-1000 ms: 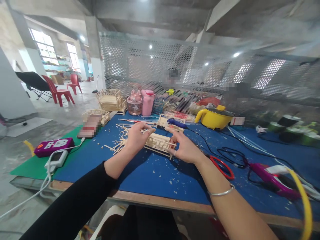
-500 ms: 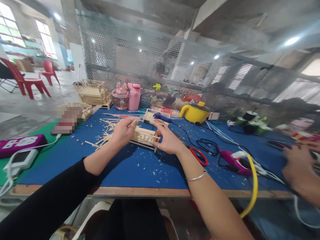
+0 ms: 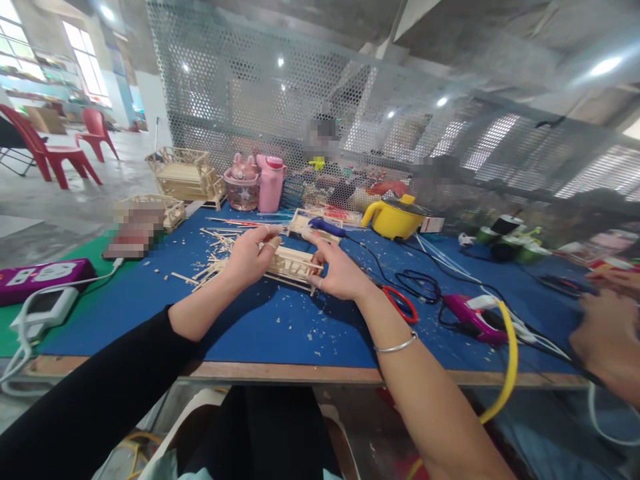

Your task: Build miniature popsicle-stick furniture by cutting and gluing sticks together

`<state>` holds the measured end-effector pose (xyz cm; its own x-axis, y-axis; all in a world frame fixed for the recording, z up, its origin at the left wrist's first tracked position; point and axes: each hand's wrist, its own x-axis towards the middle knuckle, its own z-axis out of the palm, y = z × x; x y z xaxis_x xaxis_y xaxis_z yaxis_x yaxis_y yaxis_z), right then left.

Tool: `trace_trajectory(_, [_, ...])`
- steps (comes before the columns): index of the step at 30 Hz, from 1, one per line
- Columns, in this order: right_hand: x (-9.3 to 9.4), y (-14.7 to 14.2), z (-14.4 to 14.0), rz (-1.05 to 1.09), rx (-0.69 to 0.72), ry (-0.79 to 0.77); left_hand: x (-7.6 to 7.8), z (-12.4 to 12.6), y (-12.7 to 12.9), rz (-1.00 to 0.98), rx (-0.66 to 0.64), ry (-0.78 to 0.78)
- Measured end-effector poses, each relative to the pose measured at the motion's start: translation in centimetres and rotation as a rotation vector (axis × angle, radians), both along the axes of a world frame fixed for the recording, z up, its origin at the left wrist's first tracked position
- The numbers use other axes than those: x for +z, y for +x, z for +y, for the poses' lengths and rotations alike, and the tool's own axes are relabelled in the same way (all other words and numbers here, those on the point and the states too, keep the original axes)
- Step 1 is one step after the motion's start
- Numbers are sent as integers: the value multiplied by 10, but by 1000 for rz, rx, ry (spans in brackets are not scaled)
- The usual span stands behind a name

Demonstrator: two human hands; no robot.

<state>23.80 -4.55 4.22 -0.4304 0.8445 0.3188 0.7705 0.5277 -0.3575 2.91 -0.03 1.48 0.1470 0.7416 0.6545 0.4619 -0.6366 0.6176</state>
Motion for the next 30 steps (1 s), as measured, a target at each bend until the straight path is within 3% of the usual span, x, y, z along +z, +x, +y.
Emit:
trace_trajectory(8, [0,-1,0,10,-20,-10,-2,7,-3,28,-42,-37])
trace_trajectory(15, [1,0,-1,4,-11,6,-2,8,-3,-100,-46,-97])
trace_trajectory(24, [2,-2,-1,-5,-13,1,1,-4,-2,48,-84,126])
trace_trajectory(30, [3,-3,-2,-13,-44,-42,7,-14,-3,263,-214,244])
